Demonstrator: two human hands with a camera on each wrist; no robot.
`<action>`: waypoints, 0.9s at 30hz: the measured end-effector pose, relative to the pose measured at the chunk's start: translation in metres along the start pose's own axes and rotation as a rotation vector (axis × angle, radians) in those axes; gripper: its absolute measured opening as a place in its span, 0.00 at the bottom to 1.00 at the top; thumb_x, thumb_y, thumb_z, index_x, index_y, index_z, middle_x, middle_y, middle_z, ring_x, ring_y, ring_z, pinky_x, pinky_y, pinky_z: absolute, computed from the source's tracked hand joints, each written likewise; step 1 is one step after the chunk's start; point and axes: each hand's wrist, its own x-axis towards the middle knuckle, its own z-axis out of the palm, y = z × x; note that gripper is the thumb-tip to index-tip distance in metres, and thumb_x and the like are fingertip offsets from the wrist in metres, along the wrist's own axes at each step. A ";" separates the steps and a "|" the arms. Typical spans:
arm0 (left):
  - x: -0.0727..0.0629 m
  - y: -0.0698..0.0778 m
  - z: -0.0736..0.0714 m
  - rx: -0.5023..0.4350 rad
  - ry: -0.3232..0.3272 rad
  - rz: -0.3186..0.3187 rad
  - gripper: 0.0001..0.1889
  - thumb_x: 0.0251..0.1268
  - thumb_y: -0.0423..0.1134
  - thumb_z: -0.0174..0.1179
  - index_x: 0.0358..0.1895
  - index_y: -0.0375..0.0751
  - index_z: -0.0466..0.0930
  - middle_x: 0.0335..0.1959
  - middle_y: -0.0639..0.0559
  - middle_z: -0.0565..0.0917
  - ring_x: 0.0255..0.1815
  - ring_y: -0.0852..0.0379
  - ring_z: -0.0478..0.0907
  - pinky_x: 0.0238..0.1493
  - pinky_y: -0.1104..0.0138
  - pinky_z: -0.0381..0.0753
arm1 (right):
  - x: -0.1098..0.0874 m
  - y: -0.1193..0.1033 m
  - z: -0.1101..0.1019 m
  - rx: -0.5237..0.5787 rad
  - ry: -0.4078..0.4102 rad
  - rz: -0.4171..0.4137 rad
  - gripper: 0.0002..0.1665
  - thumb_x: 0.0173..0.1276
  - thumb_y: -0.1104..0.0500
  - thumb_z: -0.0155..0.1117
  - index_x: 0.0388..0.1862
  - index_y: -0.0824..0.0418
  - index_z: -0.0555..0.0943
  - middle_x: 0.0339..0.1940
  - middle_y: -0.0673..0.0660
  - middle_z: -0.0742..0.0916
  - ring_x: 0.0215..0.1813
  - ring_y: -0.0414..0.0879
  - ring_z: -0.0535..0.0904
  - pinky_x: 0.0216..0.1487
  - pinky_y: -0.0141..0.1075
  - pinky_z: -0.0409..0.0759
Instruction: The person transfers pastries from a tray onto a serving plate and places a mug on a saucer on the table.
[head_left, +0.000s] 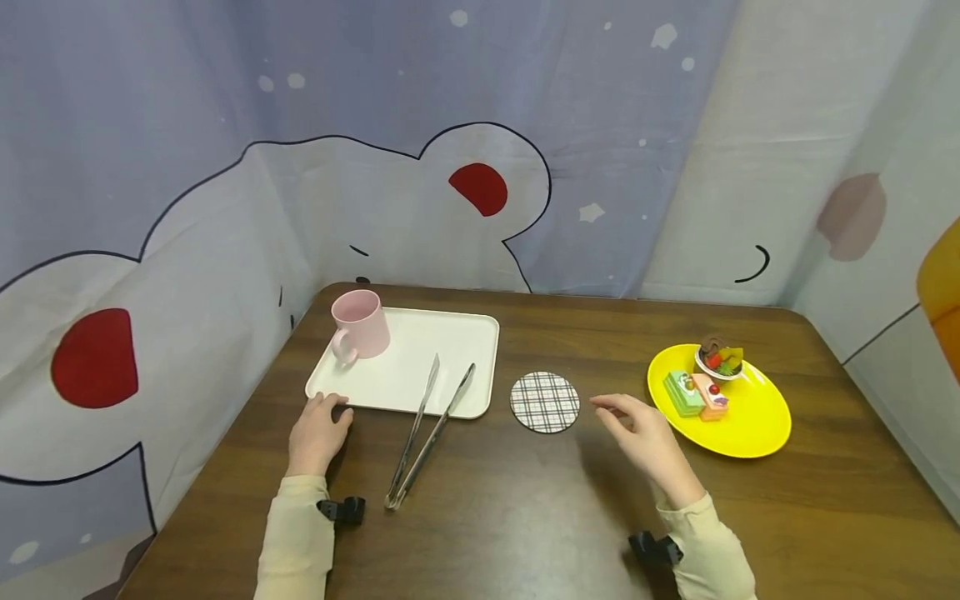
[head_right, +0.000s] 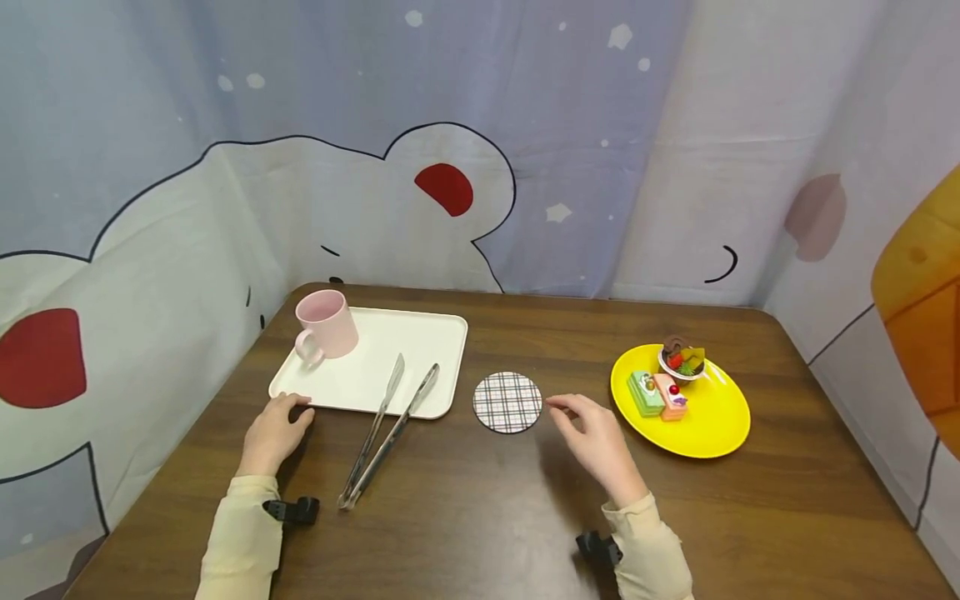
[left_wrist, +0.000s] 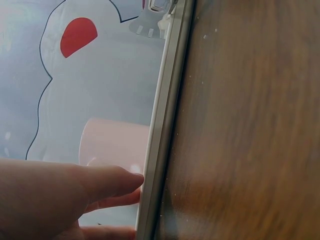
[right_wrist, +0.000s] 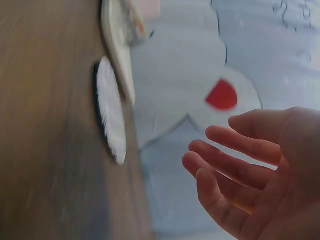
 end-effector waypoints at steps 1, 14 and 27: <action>0.000 0.000 0.000 0.002 -0.002 -0.003 0.20 0.70 0.40 0.51 0.60 0.32 0.73 0.69 0.23 0.62 0.69 0.27 0.62 0.65 0.38 0.66 | -0.003 0.006 -0.005 -0.007 0.003 0.033 0.13 0.69 0.62 0.61 0.50 0.63 0.84 0.47 0.60 0.88 0.48 0.53 0.84 0.49 0.47 0.84; 0.000 0.000 0.000 -0.004 -0.016 -0.002 0.20 0.70 0.39 0.51 0.60 0.32 0.73 0.69 0.22 0.61 0.70 0.27 0.60 0.66 0.38 0.65 | -0.042 0.079 -0.067 -0.191 0.152 0.279 0.19 0.68 0.59 0.61 0.53 0.70 0.80 0.45 0.71 0.86 0.43 0.62 0.82 0.33 0.29 0.76; 0.002 0.000 0.000 0.009 -0.022 -0.001 0.20 0.70 0.39 0.51 0.60 0.32 0.73 0.69 0.22 0.61 0.69 0.26 0.61 0.66 0.38 0.65 | -0.064 0.120 -0.096 -0.206 0.283 0.689 0.28 0.70 0.53 0.54 0.61 0.72 0.67 0.45 0.73 0.80 0.41 0.61 0.76 0.34 0.39 0.67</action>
